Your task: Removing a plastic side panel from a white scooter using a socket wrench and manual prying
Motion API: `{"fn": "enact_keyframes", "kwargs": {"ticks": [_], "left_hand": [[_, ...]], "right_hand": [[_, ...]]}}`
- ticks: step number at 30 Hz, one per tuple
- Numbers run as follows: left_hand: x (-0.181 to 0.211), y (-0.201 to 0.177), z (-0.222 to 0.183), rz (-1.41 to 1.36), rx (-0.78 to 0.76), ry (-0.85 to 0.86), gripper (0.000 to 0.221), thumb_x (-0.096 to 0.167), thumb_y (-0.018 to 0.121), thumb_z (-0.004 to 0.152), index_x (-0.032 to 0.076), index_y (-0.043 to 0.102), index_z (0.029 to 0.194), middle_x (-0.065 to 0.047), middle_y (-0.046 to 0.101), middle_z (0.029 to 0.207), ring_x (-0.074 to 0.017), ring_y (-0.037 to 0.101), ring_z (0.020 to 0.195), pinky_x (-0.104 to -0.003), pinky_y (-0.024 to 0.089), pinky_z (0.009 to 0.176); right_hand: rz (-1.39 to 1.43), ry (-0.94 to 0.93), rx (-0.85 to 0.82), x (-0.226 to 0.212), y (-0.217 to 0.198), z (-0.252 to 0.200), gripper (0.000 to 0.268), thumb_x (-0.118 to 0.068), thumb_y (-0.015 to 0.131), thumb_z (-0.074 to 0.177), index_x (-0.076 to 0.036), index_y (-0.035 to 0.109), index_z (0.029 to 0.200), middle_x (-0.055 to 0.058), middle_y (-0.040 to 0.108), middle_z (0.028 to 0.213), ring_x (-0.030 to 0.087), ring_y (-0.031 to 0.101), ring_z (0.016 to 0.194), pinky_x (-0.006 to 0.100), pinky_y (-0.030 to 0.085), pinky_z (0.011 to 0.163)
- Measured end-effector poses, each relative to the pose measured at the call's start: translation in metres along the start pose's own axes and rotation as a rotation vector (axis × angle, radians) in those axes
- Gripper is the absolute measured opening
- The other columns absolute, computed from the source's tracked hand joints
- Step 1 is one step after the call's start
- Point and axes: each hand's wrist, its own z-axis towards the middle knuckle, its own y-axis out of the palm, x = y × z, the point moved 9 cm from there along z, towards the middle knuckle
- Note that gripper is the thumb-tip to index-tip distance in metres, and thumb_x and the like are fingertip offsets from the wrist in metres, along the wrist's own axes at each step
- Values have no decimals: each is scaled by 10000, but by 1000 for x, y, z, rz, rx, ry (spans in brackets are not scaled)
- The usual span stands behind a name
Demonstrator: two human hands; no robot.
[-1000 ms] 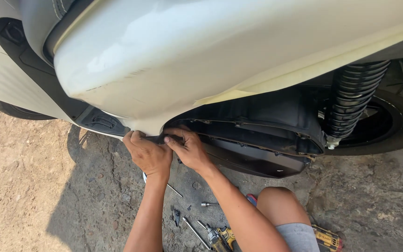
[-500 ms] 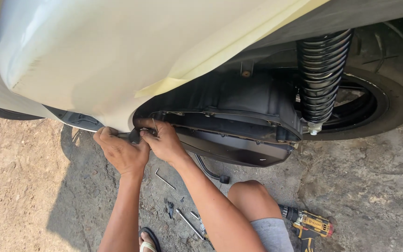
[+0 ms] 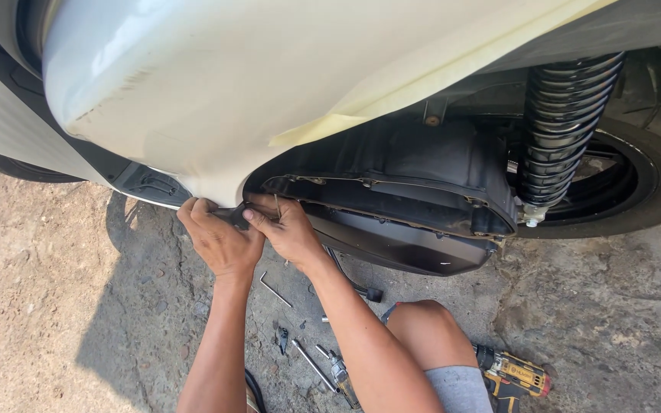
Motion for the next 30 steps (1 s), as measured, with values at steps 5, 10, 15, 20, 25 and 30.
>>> {"fn": "enact_keyframes", "kwargs": {"ticks": [5, 10, 15, 20, 25, 30], "left_hand": [[0, 1, -1, -27, 6, 19, 576, 309, 693, 679, 76, 405, 1121, -152, 444, 1122, -431, 572, 953, -523, 508, 764], [-4, 6, -7, -11, 19, 23, 625, 305, 765, 676, 91, 392, 1130, -162, 447, 1152, -453, 578, 968, -532, 515, 774], [-10, 10, -13, 45, 57, -16, 609, 356, 739, 687, 89, 422, 1133, -149, 466, 1122, -405, 596, 993, -503, 544, 748], [-6, 3, -13, 61, 142, -84, 623, 341, 779, 669, 88, 463, 1143, -138, 507, 1124, -407, 615, 1008, -505, 567, 685], [-15, -15, -9, 54, 146, -164, 604, 392, 817, 718, 110, 484, 1136, -108, 527, 1103, -402, 614, 1028, -566, 580, 499], [-23, -20, 1, -93, -75, -114, 656, 286, 825, 655, 75, 525, 1199, -187, 522, 1143, -391, 552, 983, -445, 537, 743]], "right_hand": [[164, 115, 16, 29, -8, 0, 263, -204, 743, 968, -101, 761, 1208, 44, 784, 1032, 88, 680, 994, 252, 558, 811], [541, 348, -28, 22, -1, -6, 291, -90, 658, 990, -36, 694, 1274, -135, 462, 629, -47, 264, 396, 120, 210, 311], [566, 401, -92, 17, 2, -4, 310, -81, 659, 982, -27, 673, 1287, -117, 416, 653, -61, 254, 387, 109, 218, 283], [566, 448, -98, 0, 5, -2, 283, -73, 640, 995, -19, 675, 1271, -103, 392, 645, -27, 303, 378, 106, 240, 287], [441, 483, -78, -9, 11, -6, 237, -74, 642, 1005, -19, 686, 1231, -105, 364, 670, -25, 302, 370, 99, 231, 284], [38, 469, 190, -21, 1, -10, 626, -580, 414, 992, -71, 655, 1265, 30, 507, 801, 47, 230, 500, 202, 126, 415]]}}
